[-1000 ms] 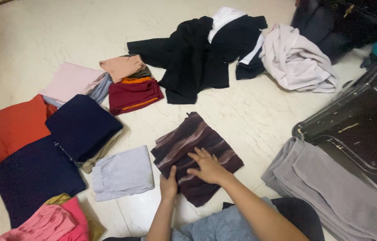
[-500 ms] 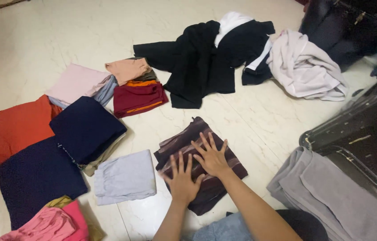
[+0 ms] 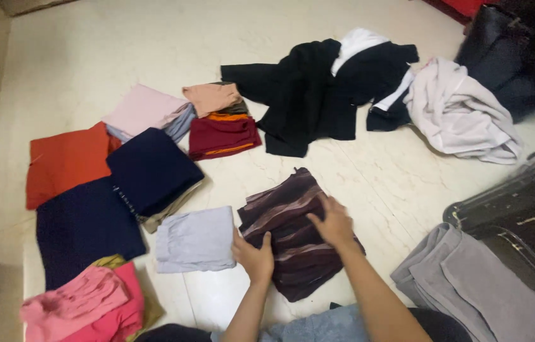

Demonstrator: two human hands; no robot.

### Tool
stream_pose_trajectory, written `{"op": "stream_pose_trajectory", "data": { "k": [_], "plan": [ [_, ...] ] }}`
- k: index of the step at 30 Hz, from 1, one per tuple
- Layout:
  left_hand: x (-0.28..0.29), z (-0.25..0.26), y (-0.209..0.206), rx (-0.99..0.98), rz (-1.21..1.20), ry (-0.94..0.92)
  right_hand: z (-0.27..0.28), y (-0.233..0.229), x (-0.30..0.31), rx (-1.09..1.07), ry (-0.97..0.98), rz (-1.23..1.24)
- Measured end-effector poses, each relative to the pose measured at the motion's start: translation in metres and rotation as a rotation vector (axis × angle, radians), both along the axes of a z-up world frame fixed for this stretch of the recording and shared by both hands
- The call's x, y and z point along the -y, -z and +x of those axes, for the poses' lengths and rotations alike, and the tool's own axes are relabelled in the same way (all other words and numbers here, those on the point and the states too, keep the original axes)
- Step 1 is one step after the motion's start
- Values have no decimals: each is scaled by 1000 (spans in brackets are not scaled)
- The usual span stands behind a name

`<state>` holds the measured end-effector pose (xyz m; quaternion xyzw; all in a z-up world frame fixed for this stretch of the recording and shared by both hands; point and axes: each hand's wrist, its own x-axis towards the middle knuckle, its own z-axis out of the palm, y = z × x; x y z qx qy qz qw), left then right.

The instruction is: Folding various items of clothing and organizing them into stacks on the floor.

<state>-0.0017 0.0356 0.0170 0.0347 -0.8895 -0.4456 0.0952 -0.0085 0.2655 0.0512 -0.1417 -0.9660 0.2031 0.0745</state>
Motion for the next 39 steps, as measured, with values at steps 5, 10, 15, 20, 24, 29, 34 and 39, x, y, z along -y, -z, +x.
{"op": "stream_pose_trajectory", "data": {
  "k": [5,10,15,20,24,29,34,39],
  "plan": [
    [3,3,26,490,385,-391,6,30,-60,129,216,-406],
    [20,-1,-7,726,816,-168,20,24,-74,282,212,-932],
    [26,-6,-26,897,1268,68,38,-8,-64,591,300,-1277],
    [39,-15,-19,1181,1531,302,46,-2,-74,697,441,-1354],
    [56,-15,-69,1028,1455,369,42,10,-96,488,461,-1569],
    [100,-27,-80,964,1558,535,21,-6,-77,414,279,-1685],
    [186,-30,-125,851,1458,625,-11,-52,12,448,78,-1830],
    [276,-29,-124,808,1449,502,-38,-102,125,583,-234,-1987]
  ]
}}
